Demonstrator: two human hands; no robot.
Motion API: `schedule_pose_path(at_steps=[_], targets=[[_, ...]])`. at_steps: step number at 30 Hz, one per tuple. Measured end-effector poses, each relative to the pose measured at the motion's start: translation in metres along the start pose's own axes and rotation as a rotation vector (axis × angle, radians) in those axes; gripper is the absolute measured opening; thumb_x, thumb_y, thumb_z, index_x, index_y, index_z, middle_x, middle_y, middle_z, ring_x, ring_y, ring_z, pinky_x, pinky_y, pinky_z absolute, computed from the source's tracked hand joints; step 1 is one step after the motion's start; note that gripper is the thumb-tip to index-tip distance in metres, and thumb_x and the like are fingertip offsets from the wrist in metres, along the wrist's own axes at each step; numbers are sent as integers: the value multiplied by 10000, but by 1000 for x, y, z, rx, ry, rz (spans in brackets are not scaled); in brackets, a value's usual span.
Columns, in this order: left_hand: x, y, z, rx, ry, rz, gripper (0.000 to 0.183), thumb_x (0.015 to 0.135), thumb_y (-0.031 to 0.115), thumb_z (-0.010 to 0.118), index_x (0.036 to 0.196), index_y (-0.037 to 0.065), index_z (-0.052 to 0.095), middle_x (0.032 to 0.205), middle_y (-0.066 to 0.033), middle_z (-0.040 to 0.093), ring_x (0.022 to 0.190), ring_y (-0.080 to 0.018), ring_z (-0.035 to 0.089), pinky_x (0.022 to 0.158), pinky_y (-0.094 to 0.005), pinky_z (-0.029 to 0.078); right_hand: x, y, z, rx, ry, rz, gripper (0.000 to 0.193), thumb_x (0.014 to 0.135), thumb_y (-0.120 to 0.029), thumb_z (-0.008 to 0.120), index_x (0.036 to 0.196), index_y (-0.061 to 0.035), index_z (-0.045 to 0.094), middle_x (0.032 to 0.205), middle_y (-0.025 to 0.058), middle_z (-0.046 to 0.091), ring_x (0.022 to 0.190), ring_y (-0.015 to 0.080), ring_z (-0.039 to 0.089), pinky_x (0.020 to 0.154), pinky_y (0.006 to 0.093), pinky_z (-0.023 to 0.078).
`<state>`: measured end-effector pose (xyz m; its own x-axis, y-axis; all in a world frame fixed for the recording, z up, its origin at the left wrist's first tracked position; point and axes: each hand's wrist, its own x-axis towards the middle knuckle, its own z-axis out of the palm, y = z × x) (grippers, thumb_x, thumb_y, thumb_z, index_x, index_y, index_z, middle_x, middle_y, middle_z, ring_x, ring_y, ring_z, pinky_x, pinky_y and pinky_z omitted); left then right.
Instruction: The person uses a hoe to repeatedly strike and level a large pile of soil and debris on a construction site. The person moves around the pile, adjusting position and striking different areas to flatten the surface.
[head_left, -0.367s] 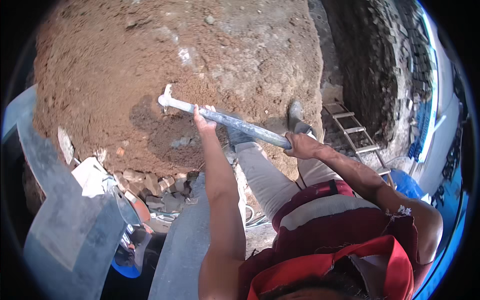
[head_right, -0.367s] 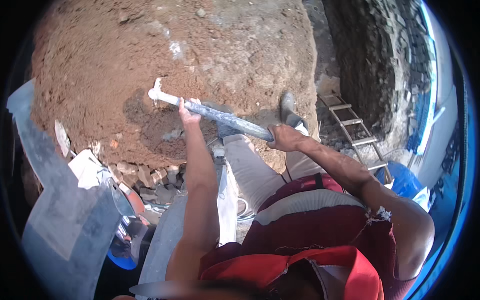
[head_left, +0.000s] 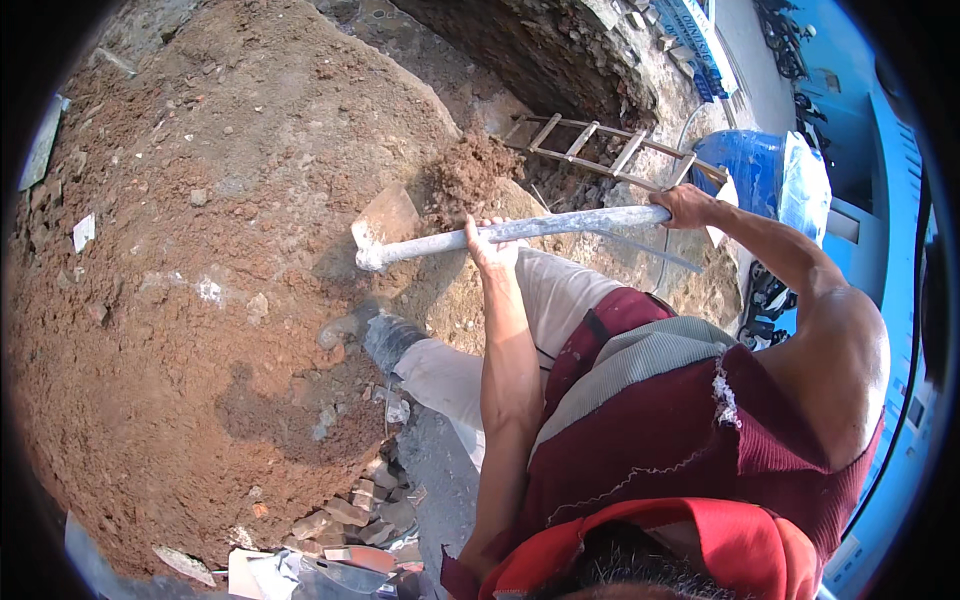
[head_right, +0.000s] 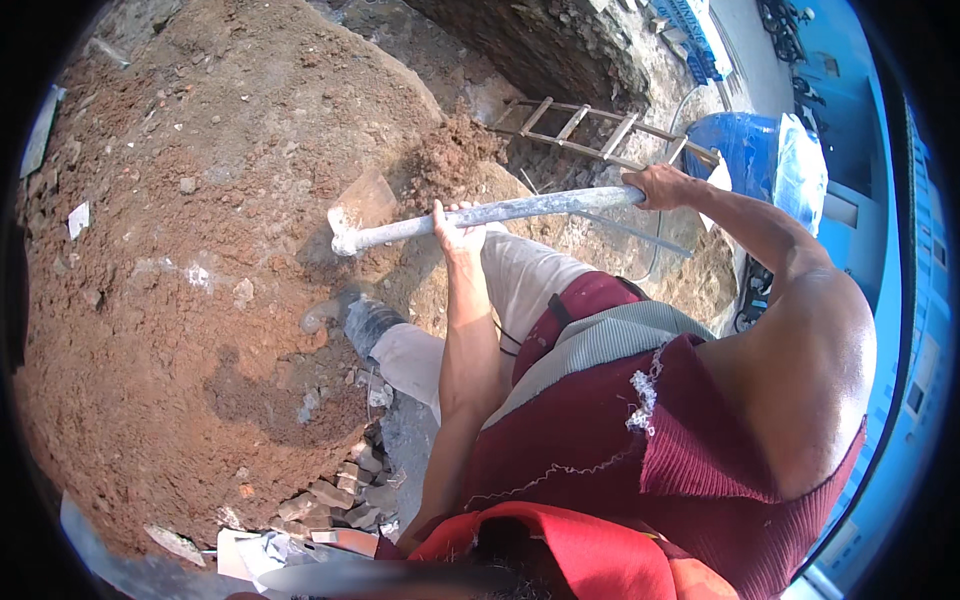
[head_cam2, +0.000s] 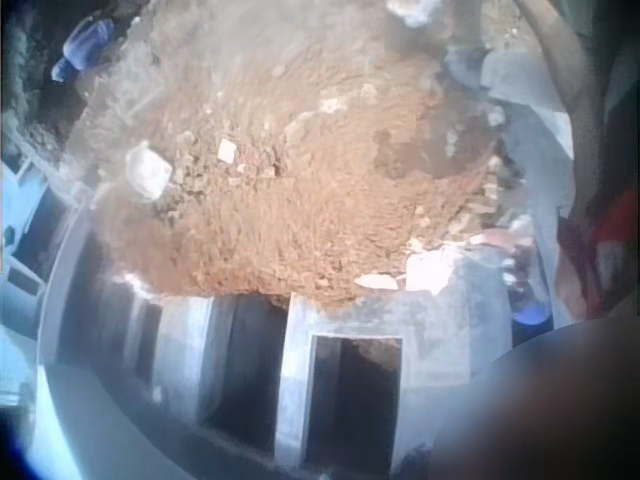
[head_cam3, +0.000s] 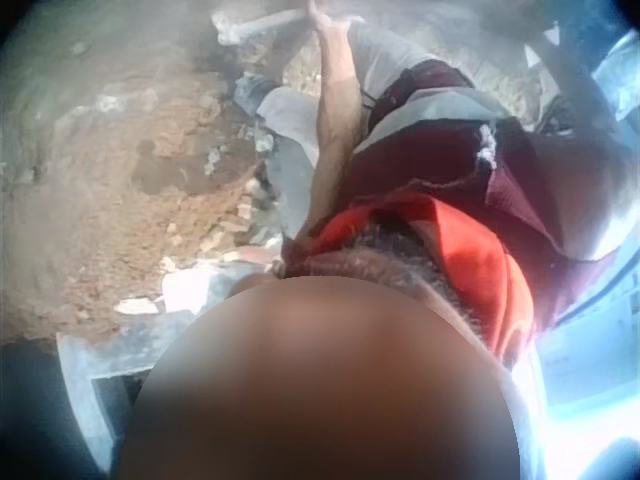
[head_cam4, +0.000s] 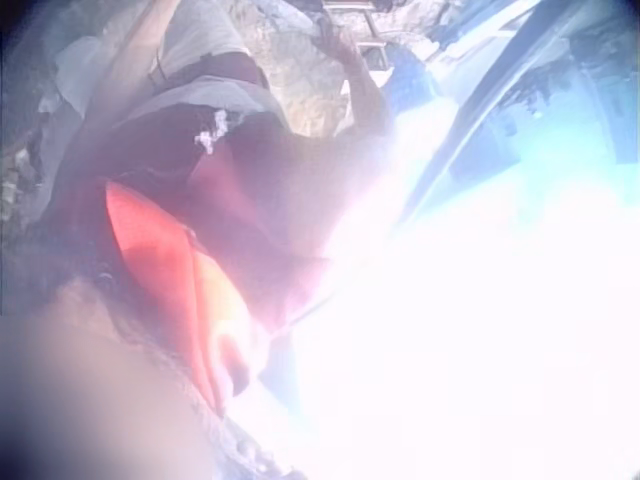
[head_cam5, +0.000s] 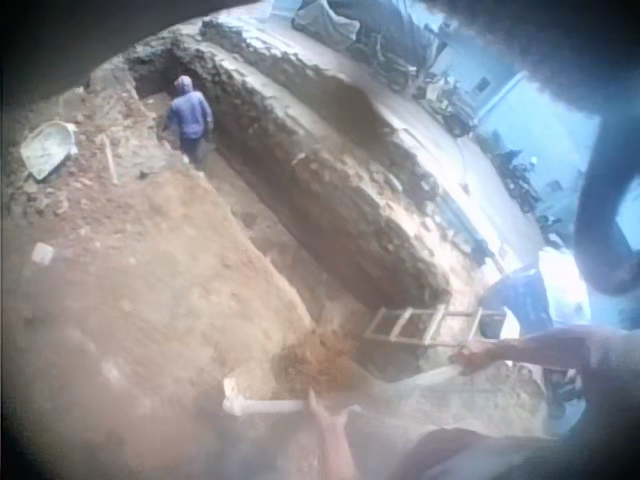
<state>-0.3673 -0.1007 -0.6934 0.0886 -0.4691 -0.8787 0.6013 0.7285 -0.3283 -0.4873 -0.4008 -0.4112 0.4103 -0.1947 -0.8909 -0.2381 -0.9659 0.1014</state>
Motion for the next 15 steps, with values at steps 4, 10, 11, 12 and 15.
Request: schedule_pose_path(at_steps=[4,10,11,12,15], targets=[[-93,92,20,20,-65,269,356,937,380,732,761,162,513,651,10,513,634,-185,522,720,-392,481,45,-56,5,146,127,-320,338,846,-283,705,1121,-120,596,874,128,718,833,349,726,776,501,563],[-408,260,76,291,54,1320,322,999,338,672,825,131,498,689,13,461,676,-146,514,731,-361,498,140,-357,-37,477,318,-1010,336,839,-290,753,1023,-123,526,811,148,669,816,389,677,713,513,501],[-473,276,91,365,95,1558,315,1004,353,668,863,126,500,705,20,443,705,-147,513,752,-366,495,134,-429,-62,508,278,-1102,348,835,-288,766,1023,-115,530,800,149,664,788,394,668,713,498,500],[-542,289,106,395,66,1738,314,998,367,676,919,104,523,730,9,470,743,-160,515,776,-380,492,118,-500,-92,567,305,-1245,335,840,-285,760,1023,-110,541,792,139,667,755,372,677,687,480,510],[-719,327,143,685,243,2459,475,1031,375,599,1105,-94,572,1069,-182,637,984,-305,643,944,-463,550,24,-705,-192,756,299,-1641,299,851,-252,763,1029,-94,581,772,100,677,663,251,695,591,412,552]])
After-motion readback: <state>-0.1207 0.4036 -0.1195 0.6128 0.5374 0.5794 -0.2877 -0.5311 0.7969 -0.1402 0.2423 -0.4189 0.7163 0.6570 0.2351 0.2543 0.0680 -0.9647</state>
